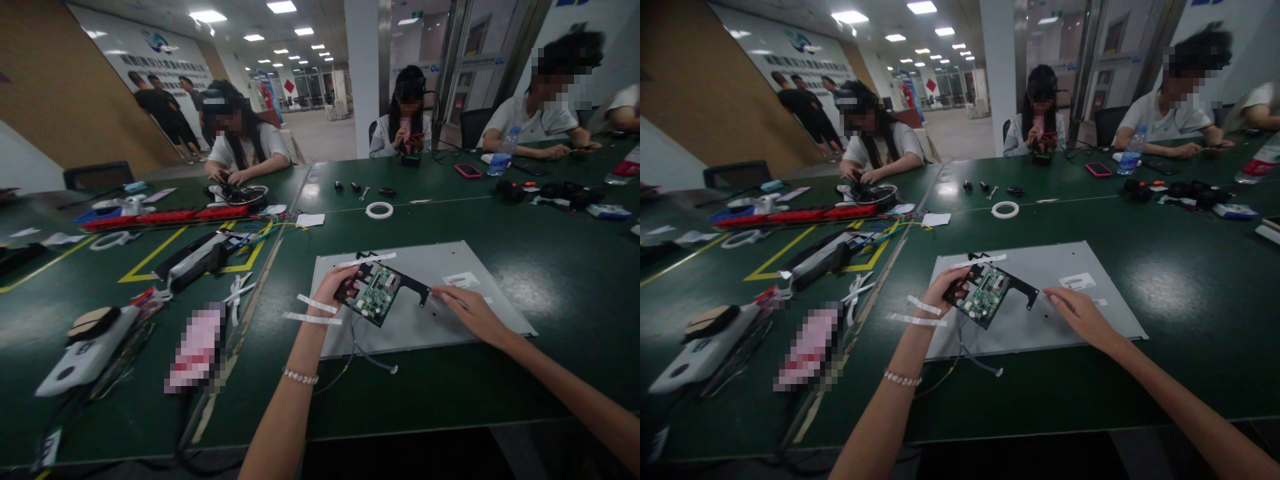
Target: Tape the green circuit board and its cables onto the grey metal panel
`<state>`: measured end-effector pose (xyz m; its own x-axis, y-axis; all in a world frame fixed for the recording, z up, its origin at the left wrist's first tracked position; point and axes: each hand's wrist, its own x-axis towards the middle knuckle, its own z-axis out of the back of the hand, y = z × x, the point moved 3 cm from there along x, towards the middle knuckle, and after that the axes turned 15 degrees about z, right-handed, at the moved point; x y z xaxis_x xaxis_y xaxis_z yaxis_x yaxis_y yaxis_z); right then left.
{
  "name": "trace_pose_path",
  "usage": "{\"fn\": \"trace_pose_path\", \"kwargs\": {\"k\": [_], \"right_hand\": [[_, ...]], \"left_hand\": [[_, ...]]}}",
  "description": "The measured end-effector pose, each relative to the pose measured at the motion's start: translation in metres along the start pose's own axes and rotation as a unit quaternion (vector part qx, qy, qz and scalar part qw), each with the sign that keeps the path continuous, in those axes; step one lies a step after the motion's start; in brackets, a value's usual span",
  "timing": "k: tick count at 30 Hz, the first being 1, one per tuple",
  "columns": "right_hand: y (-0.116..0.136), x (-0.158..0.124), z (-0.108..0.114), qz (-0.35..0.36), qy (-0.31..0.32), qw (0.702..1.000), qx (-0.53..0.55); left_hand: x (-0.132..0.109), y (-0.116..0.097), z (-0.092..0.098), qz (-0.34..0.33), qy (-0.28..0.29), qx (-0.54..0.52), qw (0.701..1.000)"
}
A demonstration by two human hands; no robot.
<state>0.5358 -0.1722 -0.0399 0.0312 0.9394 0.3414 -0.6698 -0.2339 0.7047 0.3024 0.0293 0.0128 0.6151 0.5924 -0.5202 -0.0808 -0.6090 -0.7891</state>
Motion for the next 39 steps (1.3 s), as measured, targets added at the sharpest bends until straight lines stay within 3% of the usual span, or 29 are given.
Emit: {"fn": "trace_pose_path", "kwargs": {"k": [2,5,8,10,14,16,19,21,23,29,33,39], "right_hand": [[-0.001,0.009,0.002,-0.047,-0.031,0.992,0.11],[0.005,0.028,-0.002,-0.075,0.018,0.974,0.213],[0.014,0.045,-0.01,-0.054,0.098,0.981,0.158],[0.018,0.053,-0.016,-0.039,0.115,0.985,0.122],[0.016,0.054,-0.028,-0.074,0.084,0.977,0.184],[0.012,0.051,-0.029,-0.093,0.059,0.974,0.2],[0.005,0.043,-0.023,-0.11,0.016,0.977,0.181],[-0.001,0.037,-0.019,-0.14,-0.02,0.974,0.176],[-0.008,0.032,-0.016,-0.172,-0.055,0.967,0.182],[-0.015,0.028,-0.012,-0.171,-0.078,0.965,0.182],[-0.013,0.028,-0.009,-0.182,-0.032,0.982,0.046],[0.002,0.031,-0.004,-0.097,0.017,0.984,-0.149]], "left_hand": [[0.001,0.004,-0.003,0.007,0.006,0.024,1.0],[0.004,0.01,-0.007,0.015,0.014,0.059,0.998],[0.004,0.013,-0.011,0.014,0.014,0.076,0.997],[0.004,0.013,-0.012,0.006,0.006,0.078,0.997],[0.006,0.01,-0.009,-0.039,-0.012,0.091,0.995],[0.008,0.008,-0.007,-0.095,-0.054,0.145,0.983],[0.008,0.004,-0.005,-0.196,-0.149,0.249,0.937],[0.005,0.003,-0.007,-0.224,-0.179,0.299,0.91],[0.002,0.005,-0.01,-0.22,-0.163,0.353,0.895],[0.001,0.019,-0.018,-0.2,-0.002,0.5,0.842],[0.008,0.028,-0.016,-0.191,0.006,0.525,0.83],[0.011,0.036,-0.02,-0.19,0.008,0.542,0.819]]}}
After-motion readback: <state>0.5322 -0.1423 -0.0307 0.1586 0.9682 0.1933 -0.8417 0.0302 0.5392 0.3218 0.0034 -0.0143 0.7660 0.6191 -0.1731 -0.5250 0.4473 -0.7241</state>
